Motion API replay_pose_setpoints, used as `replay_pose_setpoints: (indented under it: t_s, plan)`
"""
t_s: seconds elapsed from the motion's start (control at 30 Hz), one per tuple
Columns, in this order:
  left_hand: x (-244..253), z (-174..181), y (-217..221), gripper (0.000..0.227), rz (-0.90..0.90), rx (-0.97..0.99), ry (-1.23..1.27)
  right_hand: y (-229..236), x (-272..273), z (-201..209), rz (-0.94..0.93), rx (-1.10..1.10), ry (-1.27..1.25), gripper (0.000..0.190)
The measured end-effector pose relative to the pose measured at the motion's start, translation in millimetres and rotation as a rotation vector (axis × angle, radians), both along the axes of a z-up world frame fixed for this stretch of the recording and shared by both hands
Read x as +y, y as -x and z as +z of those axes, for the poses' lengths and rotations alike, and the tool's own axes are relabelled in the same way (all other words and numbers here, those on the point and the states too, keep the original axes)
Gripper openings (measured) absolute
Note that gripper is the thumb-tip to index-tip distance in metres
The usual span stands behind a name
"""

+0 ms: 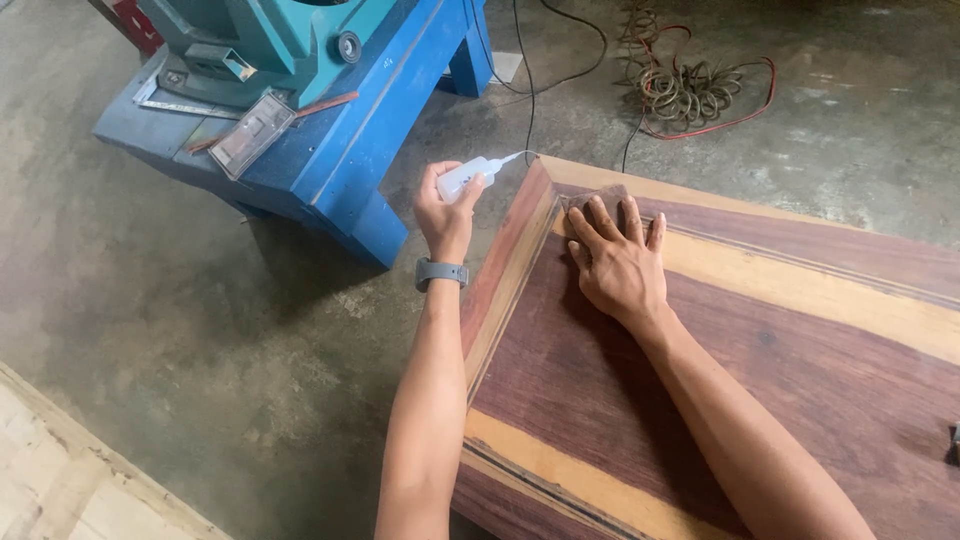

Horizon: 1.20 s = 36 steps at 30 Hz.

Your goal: Sanding a wooden tabletop with a hand block and applying glue from a squeeze bottle to the surface.

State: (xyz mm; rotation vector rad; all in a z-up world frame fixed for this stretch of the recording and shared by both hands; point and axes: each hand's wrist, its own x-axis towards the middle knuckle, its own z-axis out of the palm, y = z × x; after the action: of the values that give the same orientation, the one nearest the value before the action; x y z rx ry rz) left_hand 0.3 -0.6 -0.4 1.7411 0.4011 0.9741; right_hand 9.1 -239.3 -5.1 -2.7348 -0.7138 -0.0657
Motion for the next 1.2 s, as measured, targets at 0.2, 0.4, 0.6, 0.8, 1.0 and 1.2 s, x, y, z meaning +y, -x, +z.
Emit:
replay_pose_setpoints:
  t_s: [0.2,0.4,0.6,0.8,1.0,1.2]
  plan:
    - [-1,0,1,0.032,0.015,0.02,0.003,-1,0,-3,0.0,-0.008,0.007,0.051]
    - [5,-11,-7,0.032,0.069,0.005,0.052,-5,2,-4,0.011,-0.042,0.013,0.051]
    - [12,-28,-15,0.041,0.093,0.002,0.086,-30,23,-23,0.054,-0.156,0.023,0.049]
    - [-1,-16,-10,0.045,-0.086,0.073,0.072,-63,41,-32,0.13,-0.208,-0.03,0.048]
    - [-1,-43,-27,0.047,-0.183,0.06,0.151,-56,39,-29,0.151,-0.203,0.112,0.048]
    - [-9,-30,-22,0.049,-0.249,0.035,0.104,-102,68,-20,0.179,-0.18,0.122,0.043]
